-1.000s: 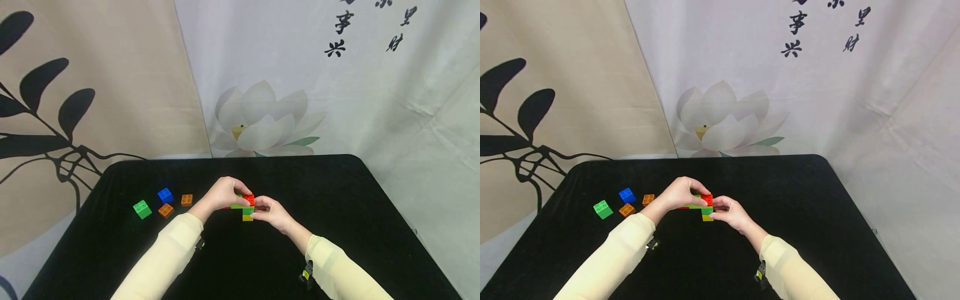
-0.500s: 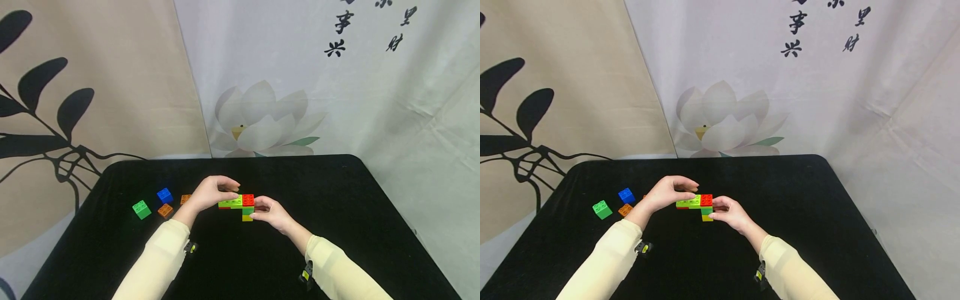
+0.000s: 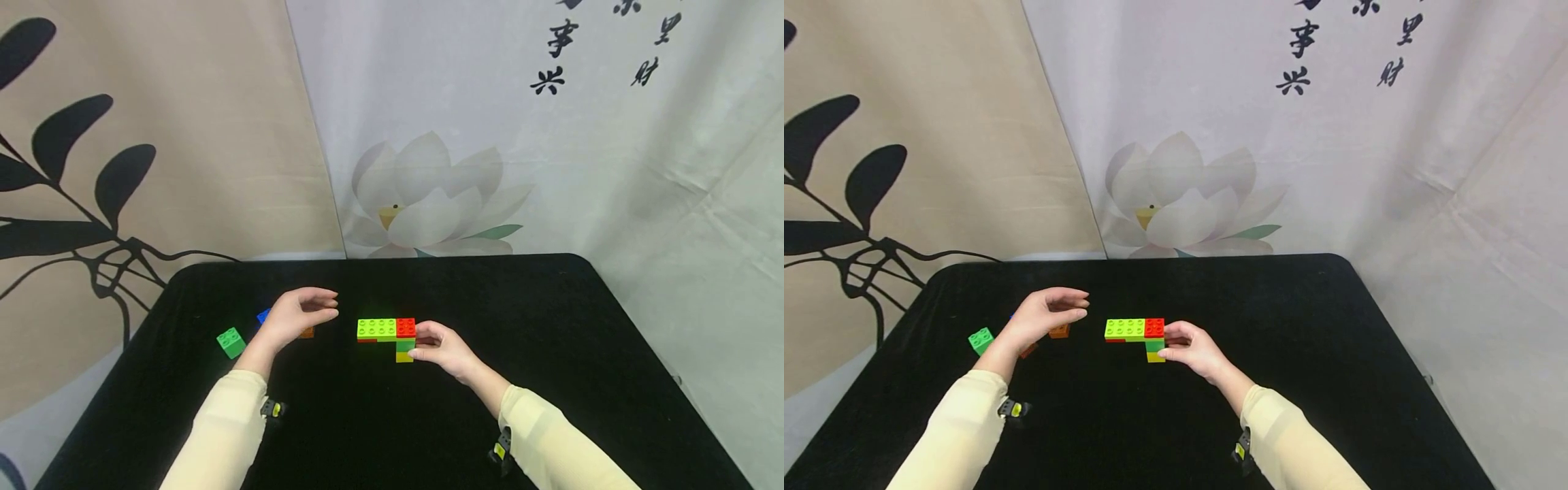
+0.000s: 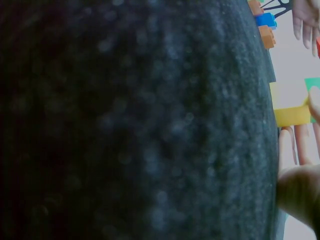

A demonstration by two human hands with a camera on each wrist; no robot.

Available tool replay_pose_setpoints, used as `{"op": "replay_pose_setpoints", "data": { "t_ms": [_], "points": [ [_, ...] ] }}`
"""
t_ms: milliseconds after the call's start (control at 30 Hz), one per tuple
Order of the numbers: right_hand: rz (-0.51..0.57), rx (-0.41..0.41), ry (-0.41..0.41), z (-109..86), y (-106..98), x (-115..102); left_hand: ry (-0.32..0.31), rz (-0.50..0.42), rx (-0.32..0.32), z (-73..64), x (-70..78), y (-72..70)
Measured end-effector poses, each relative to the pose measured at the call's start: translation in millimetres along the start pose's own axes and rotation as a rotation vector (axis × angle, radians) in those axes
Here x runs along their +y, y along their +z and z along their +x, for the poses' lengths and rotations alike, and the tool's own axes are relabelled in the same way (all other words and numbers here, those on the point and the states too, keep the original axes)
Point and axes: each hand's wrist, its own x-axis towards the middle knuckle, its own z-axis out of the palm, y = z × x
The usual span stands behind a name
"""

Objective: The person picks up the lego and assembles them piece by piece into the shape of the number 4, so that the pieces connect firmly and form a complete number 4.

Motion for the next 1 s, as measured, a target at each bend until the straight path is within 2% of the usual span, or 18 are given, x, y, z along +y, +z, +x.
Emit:
{"op": "replay_pose_setpoints", "data": {
  "t_ms": [200, 333, 667, 833, 1000],
  "points": [
    [0.004, 0.003, -0.001, -0.5, 0, 0, -0.015, 0.061, 0.059, -7.7, -15.5, -24.1],
    [0.005, 0.004, -0.004, -0.8, 0, 0, -0.048, 0.053, 0.106, -13.7, -22.2, -40.4],
    [-0.006, 0.014, 0.000, 0.2, 1, 1, -0.072, 0.055, 0.236, -43.8, -46.6, -70.8],
    [-0.005, 0.012, -0.010, 0.8, 1, 2, -0.065, 0.084, 0.256, -55.5, -61.3, -82.4],
    [0.001, 0.013, -0.002, 1.0, 1, 2, -0.068, 0.147, 0.238, -65.2, -75.1, -92.9]
  ]
}}
